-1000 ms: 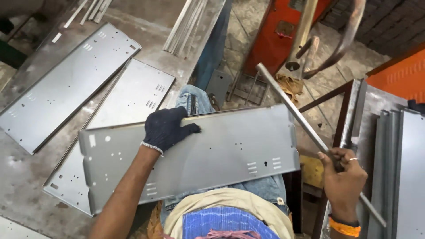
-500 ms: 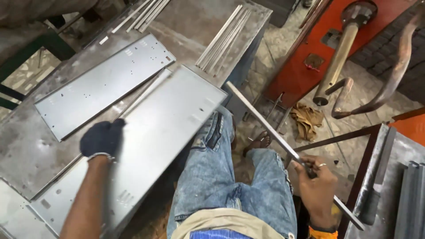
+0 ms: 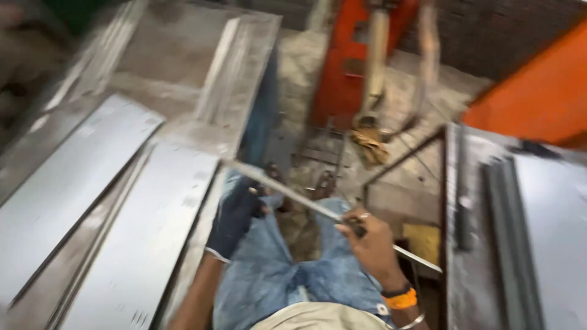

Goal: Spot welding metal support bars onto metal panels using a industrial spot welding machine.

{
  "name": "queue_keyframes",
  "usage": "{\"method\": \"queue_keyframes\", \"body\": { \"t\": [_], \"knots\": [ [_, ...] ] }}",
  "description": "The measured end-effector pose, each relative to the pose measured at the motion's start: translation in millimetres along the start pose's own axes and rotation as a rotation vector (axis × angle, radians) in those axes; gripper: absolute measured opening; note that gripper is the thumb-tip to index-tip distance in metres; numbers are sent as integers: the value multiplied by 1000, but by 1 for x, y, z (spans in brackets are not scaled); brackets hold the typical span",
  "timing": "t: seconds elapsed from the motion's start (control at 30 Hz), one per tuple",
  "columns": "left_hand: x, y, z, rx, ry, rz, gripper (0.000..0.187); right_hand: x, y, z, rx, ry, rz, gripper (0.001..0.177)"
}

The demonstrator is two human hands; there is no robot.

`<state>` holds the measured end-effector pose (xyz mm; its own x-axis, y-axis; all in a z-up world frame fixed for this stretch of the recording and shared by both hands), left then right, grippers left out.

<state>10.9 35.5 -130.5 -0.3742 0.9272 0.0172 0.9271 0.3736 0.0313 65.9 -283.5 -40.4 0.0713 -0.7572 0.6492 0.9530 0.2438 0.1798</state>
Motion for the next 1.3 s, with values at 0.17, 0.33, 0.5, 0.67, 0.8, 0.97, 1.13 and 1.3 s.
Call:
{"method": "queue_keyframes", "body": {
  "t": [0.17, 0.33, 0.5, 0.67, 0.8, 0.97, 1.13, 1.3],
  "knots": [
    [-182, -9, -6, 203, -545, 206, 35, 42, -9, -7, -187, -225, 161, 41],
    [-279, -48, -56, 336, -474, 601, 28, 97, -56, -134, -369, -305, -49, 19],
    [-310, -77, -54, 435, -369, 754, 26, 198, -71, -221, -565, -447, -370, 19],
    [-327, -84, -51, 527, -290, 764, 27, 255, -57, -303, -583, -785, -538, 22],
    [-345, -77, -51, 516, -248, 784, 29, 258, -50, -341, -667, -835, -411, 39],
    [-382, -65, -47, 579, -243, 810, 29, 285, -33, -346, -1030, -500, -176, 40],
    [-422, -54, -63, 613, -339, 872, 25, 295, -29, -345, -990, -540, -168, 38],
    [-438, -52, -73, 523, -297, 900, 24, 314, -30, -369, -907, -657, -256, 14]
  ]
}}
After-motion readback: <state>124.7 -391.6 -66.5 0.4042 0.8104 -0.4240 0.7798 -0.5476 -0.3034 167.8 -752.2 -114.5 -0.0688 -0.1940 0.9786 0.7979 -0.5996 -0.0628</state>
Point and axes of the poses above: each hand's wrist, its own y-axis towards the middle knuckle, its own x-axis out of the back of the hand, z = x × y, the point moved 2 cm from there along y, towards the middle knuckle, and after that the axes turned 2 degrees about -x, right-handed, at the moved point
